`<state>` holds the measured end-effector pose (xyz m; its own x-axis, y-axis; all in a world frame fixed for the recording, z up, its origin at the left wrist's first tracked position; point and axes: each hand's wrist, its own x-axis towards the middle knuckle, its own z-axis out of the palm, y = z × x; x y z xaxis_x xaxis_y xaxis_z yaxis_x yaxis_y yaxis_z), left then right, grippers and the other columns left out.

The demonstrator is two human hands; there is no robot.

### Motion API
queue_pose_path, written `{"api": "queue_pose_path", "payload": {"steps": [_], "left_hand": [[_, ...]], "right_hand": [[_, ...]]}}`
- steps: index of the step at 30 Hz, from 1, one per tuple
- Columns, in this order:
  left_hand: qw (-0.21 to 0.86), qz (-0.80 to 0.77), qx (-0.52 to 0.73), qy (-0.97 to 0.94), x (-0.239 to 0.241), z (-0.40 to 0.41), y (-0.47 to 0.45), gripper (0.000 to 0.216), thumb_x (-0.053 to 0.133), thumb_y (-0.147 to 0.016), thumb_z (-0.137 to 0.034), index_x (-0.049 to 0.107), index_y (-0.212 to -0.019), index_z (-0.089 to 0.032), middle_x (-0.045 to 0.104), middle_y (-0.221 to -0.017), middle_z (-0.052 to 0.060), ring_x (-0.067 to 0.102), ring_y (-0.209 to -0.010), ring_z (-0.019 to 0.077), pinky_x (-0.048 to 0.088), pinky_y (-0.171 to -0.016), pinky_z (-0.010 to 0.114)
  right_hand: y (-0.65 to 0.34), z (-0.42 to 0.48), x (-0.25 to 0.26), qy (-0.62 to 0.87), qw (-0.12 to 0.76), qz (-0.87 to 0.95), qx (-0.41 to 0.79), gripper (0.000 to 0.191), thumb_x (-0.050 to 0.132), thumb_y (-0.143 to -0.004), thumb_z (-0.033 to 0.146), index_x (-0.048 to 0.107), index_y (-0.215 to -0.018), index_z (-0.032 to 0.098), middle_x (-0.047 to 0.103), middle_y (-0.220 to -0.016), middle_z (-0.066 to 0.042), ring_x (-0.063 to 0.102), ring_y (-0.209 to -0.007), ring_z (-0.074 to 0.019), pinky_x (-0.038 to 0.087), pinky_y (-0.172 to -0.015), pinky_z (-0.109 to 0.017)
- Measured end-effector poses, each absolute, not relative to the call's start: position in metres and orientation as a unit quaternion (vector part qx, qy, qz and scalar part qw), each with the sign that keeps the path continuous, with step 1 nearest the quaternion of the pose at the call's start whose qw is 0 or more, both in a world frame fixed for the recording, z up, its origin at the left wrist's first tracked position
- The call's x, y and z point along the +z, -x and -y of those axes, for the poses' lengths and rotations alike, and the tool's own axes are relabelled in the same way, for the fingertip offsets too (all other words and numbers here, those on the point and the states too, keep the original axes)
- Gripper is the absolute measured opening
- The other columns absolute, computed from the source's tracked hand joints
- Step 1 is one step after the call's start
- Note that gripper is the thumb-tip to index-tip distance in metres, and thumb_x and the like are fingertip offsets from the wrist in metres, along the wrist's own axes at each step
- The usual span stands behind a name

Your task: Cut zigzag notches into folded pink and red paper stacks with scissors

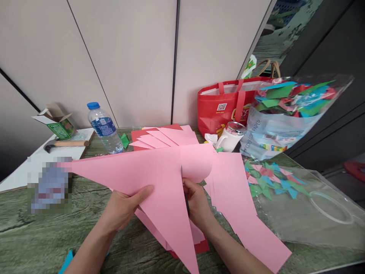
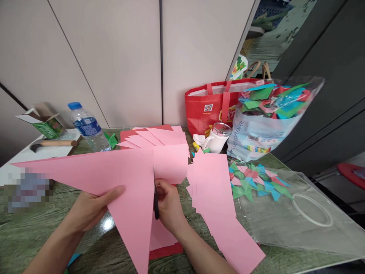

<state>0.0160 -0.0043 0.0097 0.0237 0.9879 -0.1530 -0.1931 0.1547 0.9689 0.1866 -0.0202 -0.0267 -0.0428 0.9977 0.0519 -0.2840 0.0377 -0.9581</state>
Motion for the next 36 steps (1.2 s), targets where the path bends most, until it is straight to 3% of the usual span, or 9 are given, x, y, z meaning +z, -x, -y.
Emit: {"api": "queue_pose_path", "payload": {"steps": [6,15,23,29,36], "left_hand": [[0.586,-0.482,0.501,-0.416,0.01,0.004,-0.016,0.048,0.077,-0.057,-0.025,0.065,-0.102,-0.016,0.071,-0.093,0.007,0.065,-0.08,0.021,0.055,-0.069,0.029],[0.591,-0.474,0.499,-0.42,0.011,0.005,-0.016,0.033,0.077,-0.056,-0.025,0.067,-0.087,-0.016,0.072,-0.091,0.008,0.065,-0.079,0.022,0.055,-0.067,0.029],[0.576,-0.461,0.551,-0.391,0.014,-0.003,-0.006,0.046,0.077,-0.049,-0.048,0.067,-0.08,-0.016,0.072,-0.084,0.008,0.066,-0.075,0.0259,0.056,-0.06,0.031],[0.54,-0.471,0.55,-0.43,0.014,-0.003,-0.005,0.043,0.077,-0.057,-0.028,0.064,-0.098,-0.02,0.071,-0.089,0.004,0.064,-0.08,0.0214,0.054,-0.065,0.026],[0.503,-0.488,0.535,-0.471,0.007,-0.004,0.0,0.037,0.075,-0.06,-0.027,0.066,-0.095,-0.016,0.07,-0.089,0.005,0.063,-0.079,0.0216,0.053,-0.066,0.027]], "right_hand": [[-0.185,0.02,-0.031,0.391,0.569,0.428,0.583,0.025,0.057,-0.057,0.003,0.063,-0.076,0.017,0.068,-0.065,0.002,0.057,-0.054,-0.0128,0.047,-0.053,-0.023],[-0.184,0.02,-0.028,0.437,0.56,0.433,0.555,0.014,0.056,-0.058,0.009,0.063,-0.067,0.017,0.056,-0.047,0.005,0.05,-0.047,-0.0111,0.042,-0.045,-0.021],[-0.186,0.02,-0.027,0.426,0.564,0.449,0.547,0.012,0.062,-0.059,0.014,0.064,-0.07,0.018,0.064,-0.057,0.003,0.056,-0.055,-0.0143,0.044,-0.048,-0.022],[-0.184,0.021,-0.019,0.425,0.556,0.445,0.559,0.006,0.062,-0.058,0.012,0.06,-0.06,0.017,0.058,-0.052,0.005,0.049,-0.046,-0.0098,0.037,-0.043,-0.019],[-0.185,0.02,-0.018,0.41,0.55,0.459,0.565,0.019,0.064,-0.059,0.01,0.064,-0.077,0.017,0.067,-0.072,0.0,0.06,-0.066,-0.015,0.046,-0.058,-0.023]]}}
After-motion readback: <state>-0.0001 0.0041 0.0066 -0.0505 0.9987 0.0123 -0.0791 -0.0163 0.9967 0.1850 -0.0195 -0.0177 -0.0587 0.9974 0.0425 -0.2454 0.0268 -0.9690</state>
